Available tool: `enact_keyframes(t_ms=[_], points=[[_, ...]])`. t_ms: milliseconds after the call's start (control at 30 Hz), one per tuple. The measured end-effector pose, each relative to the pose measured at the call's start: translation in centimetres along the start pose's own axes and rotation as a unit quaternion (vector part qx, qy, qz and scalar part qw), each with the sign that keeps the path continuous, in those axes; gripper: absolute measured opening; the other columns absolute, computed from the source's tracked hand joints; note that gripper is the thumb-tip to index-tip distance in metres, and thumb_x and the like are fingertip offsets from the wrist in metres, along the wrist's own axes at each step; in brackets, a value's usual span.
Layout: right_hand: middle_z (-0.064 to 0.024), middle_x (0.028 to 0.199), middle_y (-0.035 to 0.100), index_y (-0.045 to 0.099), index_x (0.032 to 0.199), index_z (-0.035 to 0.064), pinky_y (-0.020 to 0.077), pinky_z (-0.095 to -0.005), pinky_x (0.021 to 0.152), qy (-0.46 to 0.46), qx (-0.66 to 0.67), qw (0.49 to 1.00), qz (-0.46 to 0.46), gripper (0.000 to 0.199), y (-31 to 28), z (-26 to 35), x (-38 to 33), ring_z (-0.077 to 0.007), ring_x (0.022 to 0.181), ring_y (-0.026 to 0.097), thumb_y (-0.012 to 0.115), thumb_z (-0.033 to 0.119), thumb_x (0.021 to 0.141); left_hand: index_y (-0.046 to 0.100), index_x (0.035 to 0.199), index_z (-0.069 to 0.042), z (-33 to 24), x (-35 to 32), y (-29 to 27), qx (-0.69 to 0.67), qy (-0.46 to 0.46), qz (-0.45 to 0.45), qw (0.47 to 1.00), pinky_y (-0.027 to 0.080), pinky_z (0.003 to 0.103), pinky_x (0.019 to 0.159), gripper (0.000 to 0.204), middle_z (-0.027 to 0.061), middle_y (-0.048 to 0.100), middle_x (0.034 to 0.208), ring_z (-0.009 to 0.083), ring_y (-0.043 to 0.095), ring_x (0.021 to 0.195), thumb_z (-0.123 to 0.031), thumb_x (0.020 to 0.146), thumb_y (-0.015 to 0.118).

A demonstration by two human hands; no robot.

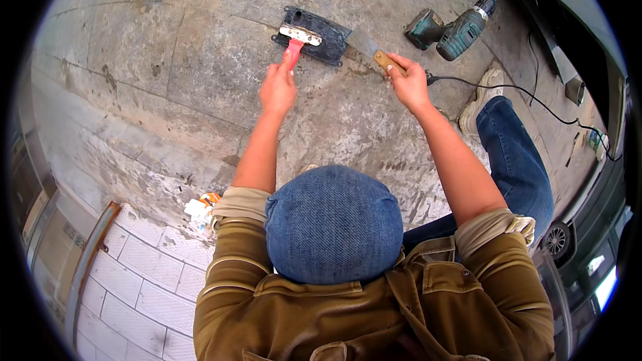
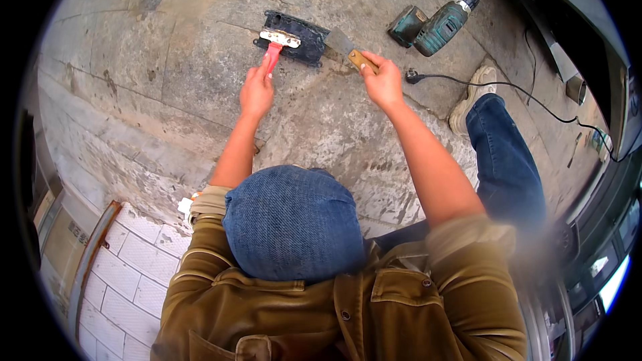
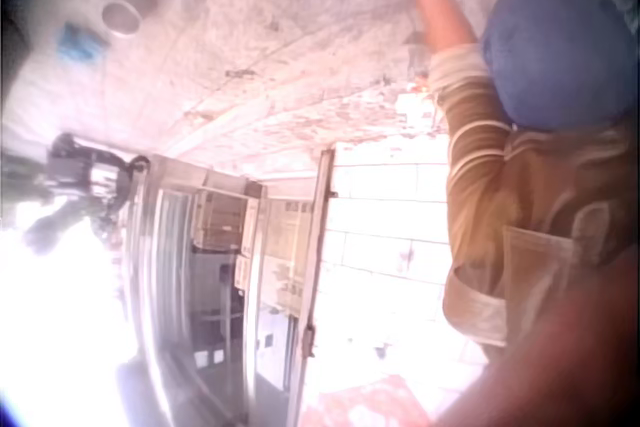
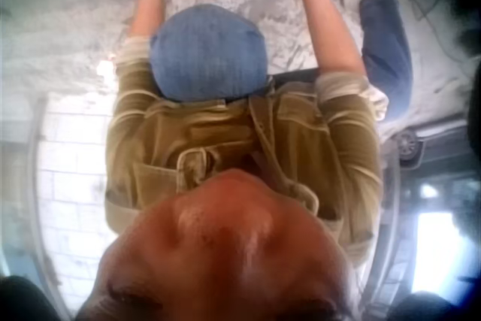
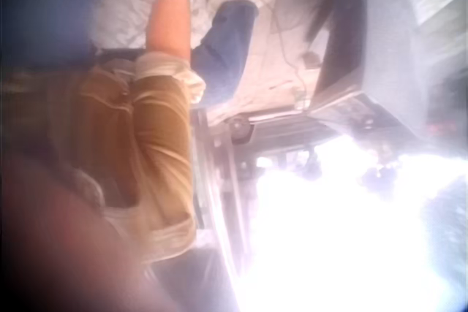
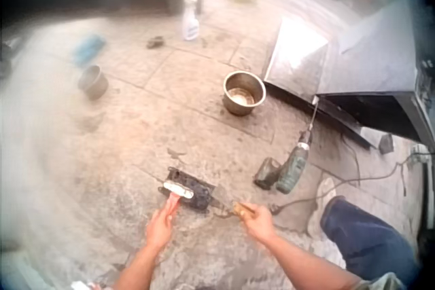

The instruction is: The person kneels on the ground and uses a power drill on a small metal box. They then use two scrapers to remove residue from the box and a nearby metal frame. The person moves between the outdoor area and a cluttered workshop.

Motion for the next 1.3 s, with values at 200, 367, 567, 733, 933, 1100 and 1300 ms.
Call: enact_keyframes(t_ms=[200,367,567,733,933,1100,1300], points=[[-0.0117,0.087,0.069,0.063,0.115,0.0039,0.0489,-0.0303,0.073,0.018,-0.034,0.999,0.021,0.033,0.5,0.8,1.9,-0.0189,0.076,0.065,0.057,0.011,0.084,0.042,0.137,-0.031,-0.1,0.0,-0.5,0.017,0.013,0.010,1.000,0.048,0.042,0.078,0.050,0.0108,0.055,0.106,0.0326,0.059,0.093,-0.016,0.089,0.053],[-0.0076,0.085,0.067,0.060,0.120,0.0023,0.0462,-0.0255,0.062,-0.018,-0.039,0.999,0.023,0.034,1.0,1.4,3.1,-0.0100,0.066,0.057,0.055,0.008,0.086,0.043,0.136,-0.031,-0.2,0.3,-0.8,0.021,0.010,0.022,0.999,0.048,0.042,0.077,0.050,0.0111,0.055,0.104,0.0329,0.059,0.092,-0.016,0.089,0.053],[-0.0120,0.092,0.069,0.062,0.115,0.0013,0.0505,-0.0277,0.072,0.012,-0.006,1.000,0.012,0.032,-0.1,0.2,0.6,-0.0147,0.079,0.067,0.056,0.006,0.084,0.043,0.136,-0.030,0.2,0.1,-0.7,0.008,0.018,0.010,1.000,0.048,0.042,0.078,0.050,0.0107,0.055,0.105,0.0328,0.059,0.093,-0.016,0.089,0.053],[-0.0162,0.096,0.069,0.064,0.113,0.0022,0.0497,-0.0303,0.079,0.041,-0.015,0.997,-0.058,0.033,2.8,0.1,0.6,-0.0213,0.086,0.067,0.057,0.009,0.082,0.044,0.136,-0.030,0.4,0.1,-0.6,0.005,0.018,0.022,1.000,0.047,0.042,0.079,0.049,0.0106,0.055,0.105,0.0327,0.058,0.094,-0.017,0.089,0.053],[-0.0177,0.096,0.068,0.065,0.111,0.0016,0.0491,-0.0328,0.081,-0.025,0.004,0.996,-0.089,0.032,5.1,2.4,3.0,-0.0270,0.089,0.067,0.060,0.011,0.081,0.044,0.136,-0.029,-0.2,0.2,-0.8,0.004,0.017,0.030,0.999,0.046,0.041,0.080,0.048,0.0109,0.055,0.104,0.0325,0.058,0.094,-0.018,0.090,0.052],[-0.0078,0.088,0.064,0.050,0.129,-0.0008,0.0408,-0.0211,0.053,-0.029,0.226,0.974,0.019,0.039,3.0,7.5,2.5,-0.0065,0.058,0.046,0.054,0.006,0.090,0.042,0.138,-0.029,0.1,-0.4,-1.5,-0.078,0.022,0.013,0.997,0.045,0.038,0.084,0.052,0.0113,0.055,0.105,0.0301,0.057,0.098,-0.014,0.089,0.054],[-0.0073,0.088,0.064,0.047,0.132,0.0004,0.0394,-0.0201,0.053,-0.059,0.143,0.982,0.109,0.042,2.5,8.9,-1.7,-0.0065,0.059,0.046,0.053,0.009,0.091,0.036,0.141,-0.023,2.8,-6.2,-5.5,-0.227,0.043,-0.091,0.969,0.044,0.037,0.089,0.056,0.0134,0.054,0.117,0.0308,0.055,0.104,-0.015,0.089,0.054]])
Point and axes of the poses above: each hand's wrist, its own x-axis towards the middle knuckle, its own y-axis out of the palm, z = x × y, the point moved 4 cm from there along x, towards the middle knuckle
